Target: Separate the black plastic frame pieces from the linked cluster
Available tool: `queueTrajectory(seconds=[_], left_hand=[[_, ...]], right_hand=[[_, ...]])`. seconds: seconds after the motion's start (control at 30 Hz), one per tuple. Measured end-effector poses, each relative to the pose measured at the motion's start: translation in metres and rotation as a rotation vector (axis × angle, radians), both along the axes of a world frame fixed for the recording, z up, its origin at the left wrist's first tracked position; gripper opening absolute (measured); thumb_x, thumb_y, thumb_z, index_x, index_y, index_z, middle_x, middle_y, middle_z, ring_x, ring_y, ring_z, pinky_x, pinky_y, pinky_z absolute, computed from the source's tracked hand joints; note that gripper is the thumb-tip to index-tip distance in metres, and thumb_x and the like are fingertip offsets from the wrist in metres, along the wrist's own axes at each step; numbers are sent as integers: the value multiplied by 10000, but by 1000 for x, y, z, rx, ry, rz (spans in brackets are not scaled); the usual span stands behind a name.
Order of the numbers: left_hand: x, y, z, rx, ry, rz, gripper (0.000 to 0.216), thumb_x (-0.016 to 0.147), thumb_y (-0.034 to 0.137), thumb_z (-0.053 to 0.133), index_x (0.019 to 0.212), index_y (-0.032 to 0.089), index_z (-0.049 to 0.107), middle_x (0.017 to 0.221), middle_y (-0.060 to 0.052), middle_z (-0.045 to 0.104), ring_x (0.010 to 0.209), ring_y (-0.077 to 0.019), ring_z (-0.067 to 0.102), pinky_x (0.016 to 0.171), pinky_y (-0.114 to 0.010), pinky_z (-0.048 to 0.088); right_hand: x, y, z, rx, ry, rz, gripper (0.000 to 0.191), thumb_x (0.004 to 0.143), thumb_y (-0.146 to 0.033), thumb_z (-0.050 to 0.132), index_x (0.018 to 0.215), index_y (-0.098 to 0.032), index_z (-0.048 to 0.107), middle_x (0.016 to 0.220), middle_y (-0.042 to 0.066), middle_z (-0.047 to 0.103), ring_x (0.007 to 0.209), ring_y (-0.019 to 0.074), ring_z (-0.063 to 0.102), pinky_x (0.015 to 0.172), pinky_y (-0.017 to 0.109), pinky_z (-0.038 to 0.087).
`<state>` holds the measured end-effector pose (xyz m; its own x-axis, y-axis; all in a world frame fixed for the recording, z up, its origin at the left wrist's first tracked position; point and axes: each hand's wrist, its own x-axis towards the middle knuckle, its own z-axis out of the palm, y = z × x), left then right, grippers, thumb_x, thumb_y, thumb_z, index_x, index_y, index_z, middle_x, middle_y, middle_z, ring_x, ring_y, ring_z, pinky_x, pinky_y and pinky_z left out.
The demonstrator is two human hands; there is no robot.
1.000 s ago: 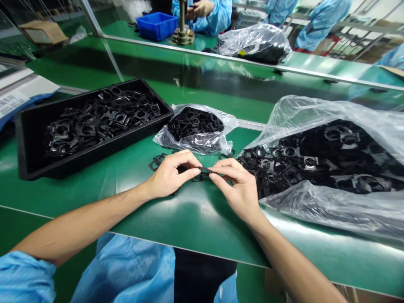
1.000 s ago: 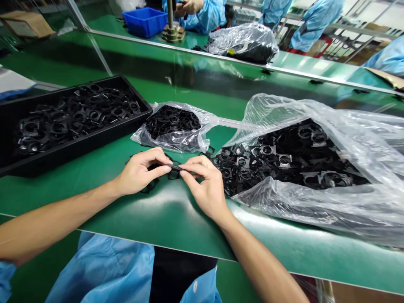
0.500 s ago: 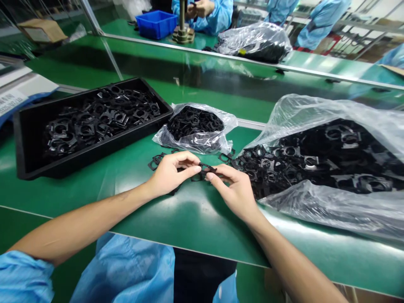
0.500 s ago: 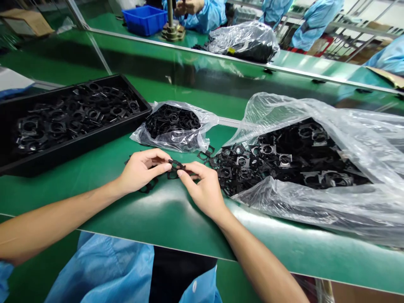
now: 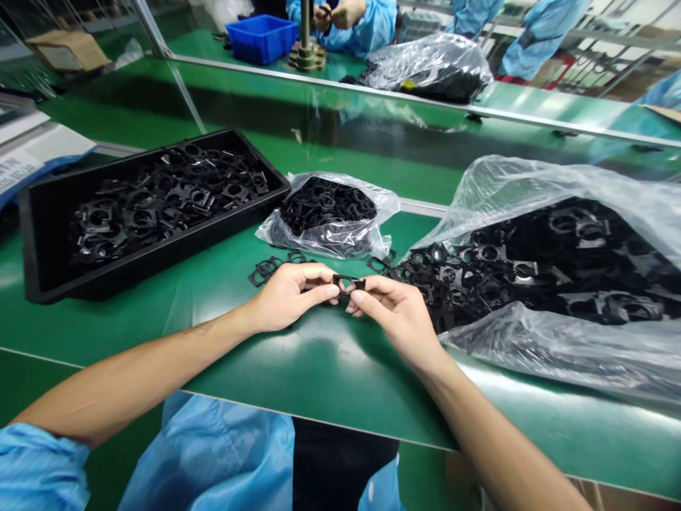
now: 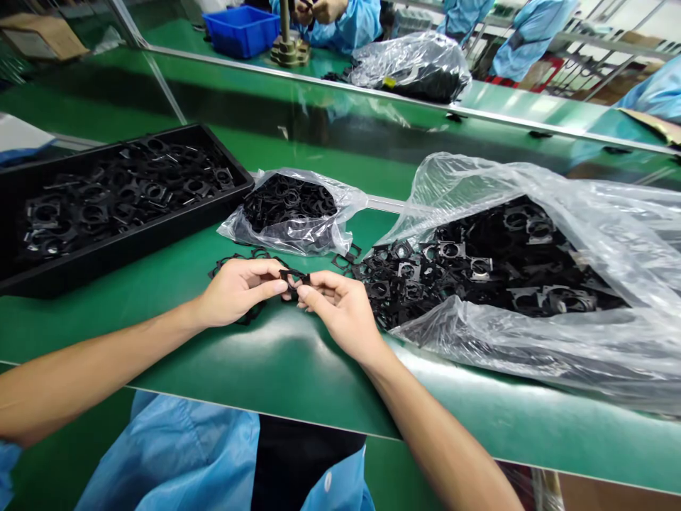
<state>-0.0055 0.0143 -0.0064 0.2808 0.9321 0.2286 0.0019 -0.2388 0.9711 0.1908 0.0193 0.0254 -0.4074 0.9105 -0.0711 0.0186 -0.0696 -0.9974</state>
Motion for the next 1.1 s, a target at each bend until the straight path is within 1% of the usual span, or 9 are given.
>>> queueTrajectory(seconds=[0.17,0.33,0.43,0.6,0.7,0.83,0.97,1.1], left_hand=[[-3,1,6,-39,-22,-79,288,893,395,702,783,130,724,765,-62,737,711,-159,694,699,-257,582],[-5,0,12,-92,-75,-132,231,881,336,726,809,119,756,788,-62,754,747,-145,710,731,-213,569],[-4,0,11,-122,-96,-126,241,865,343,743,780,118,756,756,-55,744,727,-144,703,715,-214,563],[-2,2,8,-201,-123,-46,278,788,369,815,734,113,720,698,-32,710,670,-128,654,677,-224,547],[-3,1,10,-233,-170,-95,282,788,369,816,754,108,716,702,-37,713,680,-133,659,689,-236,550],[-4,1,13,-261,-224,-186,263,796,352,816,794,102,732,730,-49,728,696,-142,684,692,-242,557],[-5,1,10,-303,-248,-190,262,790,346,826,783,102,728,719,-48,731,688,-140,691,690,-239,562],[-4,1,7,-336,-269,-216,279,791,366,824,815,103,733,718,-47,730,677,-136,688,687,-240,560]], right_hand=[[-1,-2,4,27,38,-22,337,743,-489,828,813,-180,713,763,26,711,679,157,665,704,303,581],[1,-1,6,50,77,39,257,793,-420,808,791,-175,730,792,25,715,709,149,664,741,291,566],[3,2,4,10,101,53,258,796,-423,806,786,-179,720,769,21,717,684,144,653,704,283,558],[3,6,-1,-31,96,80,309,773,-464,818,743,-173,718,677,4,678,628,125,615,667,263,537],[3,6,-1,-59,104,92,321,772,-475,815,743,-172,716,685,10,679,632,131,617,664,273,541],[4,3,1,-70,132,129,282,804,-437,795,754,-171,718,719,19,690,657,135,629,680,282,544],[5,2,2,-74,125,120,272,812,-428,790,756,-169,723,727,21,689,658,134,623,684,287,540],[5,1,3,-74,124,125,280,795,-430,804,744,-169,715,738,22,695,652,130,617,674,279,534]])
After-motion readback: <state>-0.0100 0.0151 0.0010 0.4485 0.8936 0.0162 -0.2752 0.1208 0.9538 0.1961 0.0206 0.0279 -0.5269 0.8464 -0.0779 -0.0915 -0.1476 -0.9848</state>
